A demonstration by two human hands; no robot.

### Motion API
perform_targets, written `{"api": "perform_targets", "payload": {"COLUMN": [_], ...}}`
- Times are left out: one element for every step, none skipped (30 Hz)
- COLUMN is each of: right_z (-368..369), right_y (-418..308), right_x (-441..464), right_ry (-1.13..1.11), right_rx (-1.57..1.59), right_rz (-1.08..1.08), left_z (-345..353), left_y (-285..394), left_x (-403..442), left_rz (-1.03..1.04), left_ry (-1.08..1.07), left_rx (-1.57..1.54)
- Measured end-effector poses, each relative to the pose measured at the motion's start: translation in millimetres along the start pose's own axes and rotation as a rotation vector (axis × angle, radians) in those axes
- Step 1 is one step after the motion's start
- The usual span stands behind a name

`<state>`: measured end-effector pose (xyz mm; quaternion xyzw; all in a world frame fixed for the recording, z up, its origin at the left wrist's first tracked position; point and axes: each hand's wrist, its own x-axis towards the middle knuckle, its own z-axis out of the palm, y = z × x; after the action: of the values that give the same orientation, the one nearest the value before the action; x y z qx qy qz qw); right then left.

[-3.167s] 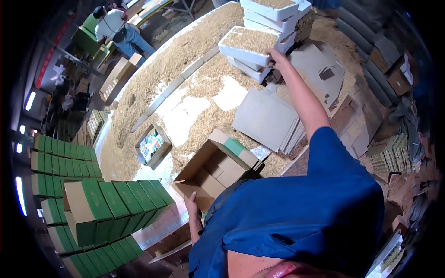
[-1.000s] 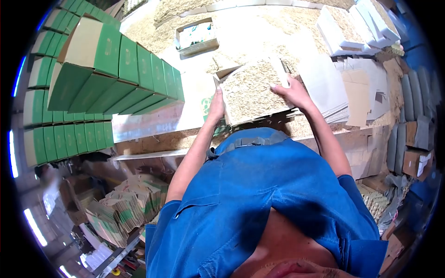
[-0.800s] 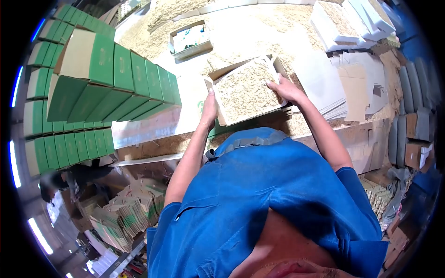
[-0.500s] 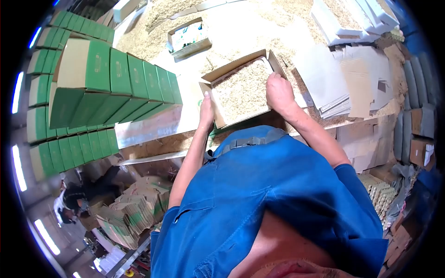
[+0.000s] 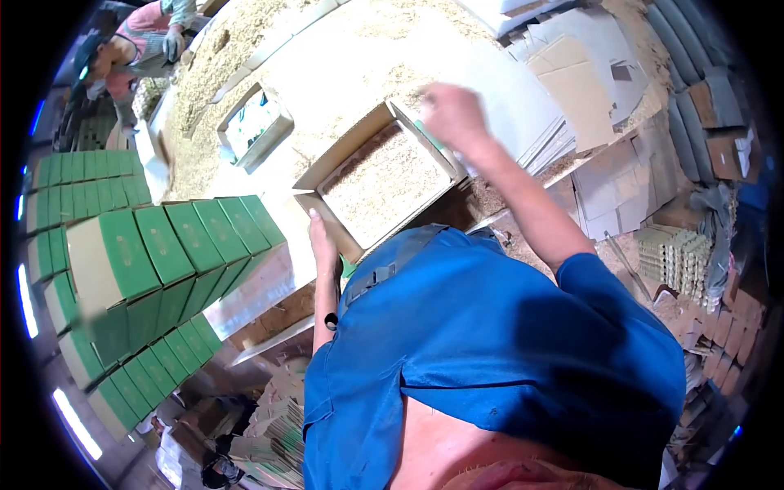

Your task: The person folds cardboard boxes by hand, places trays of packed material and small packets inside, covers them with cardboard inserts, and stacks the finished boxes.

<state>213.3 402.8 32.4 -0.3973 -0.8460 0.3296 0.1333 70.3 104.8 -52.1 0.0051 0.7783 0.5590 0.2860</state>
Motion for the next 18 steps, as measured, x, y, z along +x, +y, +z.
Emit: {"api": "perform_targets", "payload": {"right_z": [-7, -11, -8, -1, 1, 7, 7, 4, 6, 8, 4, 6, 7, 8, 1, 0, -3, -6], "right_y": [34, 68, 97, 121, 137, 145, 136, 127, 131, 131, 119, 122, 131, 134, 123, 123, 128, 129], "right_x": [9, 12, 6, 4, 4, 5, 4, -2, -3, 0, -3, -5, -4, -4, -8, -8, -7, -7], "right_ry": [0.002, 0.003, -0.012, -0.027, -0.032, -0.038, -0.063, -0.093, -0.108, -0.107, -0.118, -0.121, -0.138, -0.155, -0.086, -0.089, -0.037, 0.015], "right_rx": [-0.099, -0.198, -0.394, -0.584, -0.600, -0.614, -0.664, -0.716, -0.700, -0.691, -0.696, -0.698, -0.675, -0.653, -0.682, -0.686, -0.622, -0.558], "right_rz": [0.074, 0.140, 0.228, 0.300, 0.275, 0.241, 0.234, 0.245, 0.238, 0.238, 0.207, 0.199, 0.148, 0.098, 0.007, -0.001, -0.036, -0.069], "left_z": [0, 0, -5, -15, -22, -21, -21, -21, -19, -18, -16, -25, -26, -26, -32, -33, -39, -39], "left_y": [-3, -5, -7, -9, -33, -30, -24, -12, 3, 17, 48, 41, 56, 73, 75, 84, 81, 92], "left_x": [3, 5, 7, 11, 25, 22, 18, 13, 15, 23, 26, 57, 75, 92, 124, 146, 181, 202], "left_rz": [0.044, 0.039, -0.016, -0.069, -0.084, -0.054, -0.064, -0.035, 0.002, 0.038, 0.105, 0.147, 0.192, 0.226, 0.387, 0.516, 0.609, 0.639], "left_ry": [-0.001, 0.014, -0.065, -0.129, -0.114, -0.058, -0.143, -0.126, -0.126, -0.121, -0.067, -0.065, -0.042, -0.008, 0.030, 0.118, 0.153, 0.181], "left_rx": [-0.027, -0.031, 0.015, 0.061, 0.051, 0.039, -0.035, -0.046, -0.054, -0.130, -0.018, -0.031, 0.042, 0.102, 0.311, 0.515, 0.566, 0.624]}}
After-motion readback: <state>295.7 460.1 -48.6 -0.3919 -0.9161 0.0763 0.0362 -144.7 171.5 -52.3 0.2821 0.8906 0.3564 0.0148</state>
